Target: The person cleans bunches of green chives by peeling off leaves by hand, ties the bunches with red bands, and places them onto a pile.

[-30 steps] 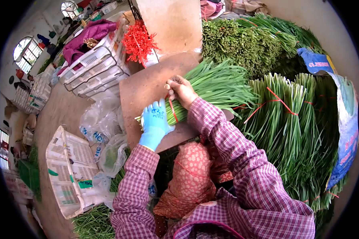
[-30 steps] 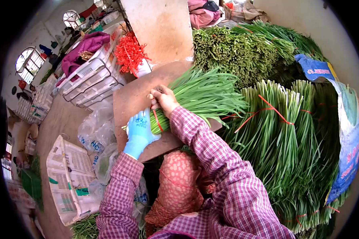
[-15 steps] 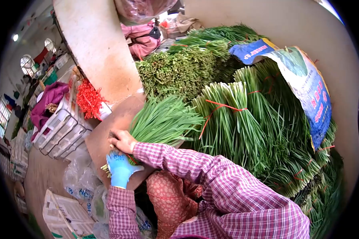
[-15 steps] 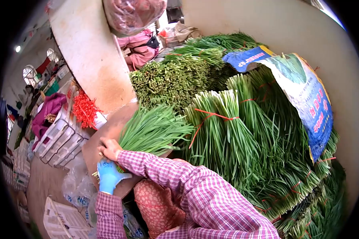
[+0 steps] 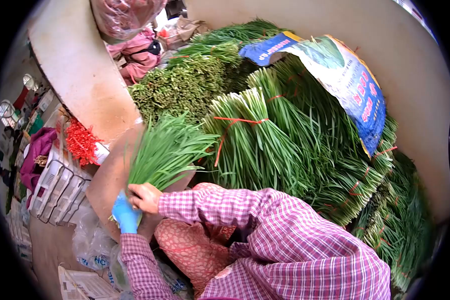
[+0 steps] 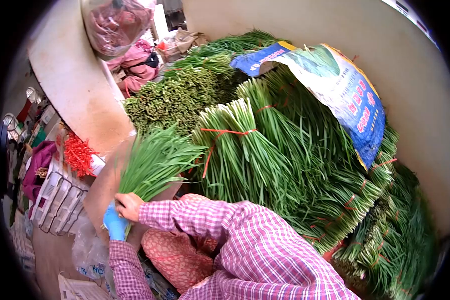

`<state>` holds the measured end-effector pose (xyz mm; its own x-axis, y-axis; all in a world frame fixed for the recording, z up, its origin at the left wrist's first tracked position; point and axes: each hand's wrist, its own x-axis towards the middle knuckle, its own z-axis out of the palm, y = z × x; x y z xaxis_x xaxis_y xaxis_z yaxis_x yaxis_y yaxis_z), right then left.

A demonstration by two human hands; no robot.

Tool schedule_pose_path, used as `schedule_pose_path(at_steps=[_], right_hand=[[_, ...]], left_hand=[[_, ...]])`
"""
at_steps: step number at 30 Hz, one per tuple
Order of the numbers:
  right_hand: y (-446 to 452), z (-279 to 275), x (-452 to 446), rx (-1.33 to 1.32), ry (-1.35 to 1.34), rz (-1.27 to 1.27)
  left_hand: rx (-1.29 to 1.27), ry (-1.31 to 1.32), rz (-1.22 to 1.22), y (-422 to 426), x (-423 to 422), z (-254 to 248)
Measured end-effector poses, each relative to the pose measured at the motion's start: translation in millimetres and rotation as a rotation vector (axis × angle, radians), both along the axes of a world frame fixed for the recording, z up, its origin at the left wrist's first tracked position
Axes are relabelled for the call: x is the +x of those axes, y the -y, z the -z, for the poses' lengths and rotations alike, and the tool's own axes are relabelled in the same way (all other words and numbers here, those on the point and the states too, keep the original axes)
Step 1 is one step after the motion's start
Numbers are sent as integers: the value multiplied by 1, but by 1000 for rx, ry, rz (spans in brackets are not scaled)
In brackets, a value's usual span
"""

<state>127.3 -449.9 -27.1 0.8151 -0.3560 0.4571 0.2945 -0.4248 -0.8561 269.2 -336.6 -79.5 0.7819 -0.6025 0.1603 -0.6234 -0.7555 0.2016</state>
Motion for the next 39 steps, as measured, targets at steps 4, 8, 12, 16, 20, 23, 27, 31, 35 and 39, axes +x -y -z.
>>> schedule_pose_path(at_steps=[4, 8, 12, 16, 20, 23, 27, 31, 35, 39], right_hand=[[-13, 50, -47, 368, -86, -7], [-12, 56, -37, 484, -301, 30], [-4, 54, -22, -17, -560, 7], [-9, 39, -34, -384, -476, 166], [1, 29, -34, -242, -4, 117], [5, 43, 11, 150, 447, -136], [-3, 29, 22, 1073, 18, -466], [-1, 41, 48, 704, -130, -284], [-7, 34, 18, 533, -53, -294], [2, 56, -14, 331, 93, -347]], left_hand=[[30, 35, 81, 5, -28, -38], [31, 84, 109, 4, -37, -44], [114, 111, 86, 6, -39, -42], [147, 149, 133, 3, -27, -39], [80, 239, 316, 11, -28, -30], [-25, 280, 453, 3, -18, -13], [-598, -724, 491, -8, 17, 25], [-751, -908, 421, -28, 69, 73], [-18, 82, 312, -16, 29, 27], [210, 79, 87, 17, -37, -41]])
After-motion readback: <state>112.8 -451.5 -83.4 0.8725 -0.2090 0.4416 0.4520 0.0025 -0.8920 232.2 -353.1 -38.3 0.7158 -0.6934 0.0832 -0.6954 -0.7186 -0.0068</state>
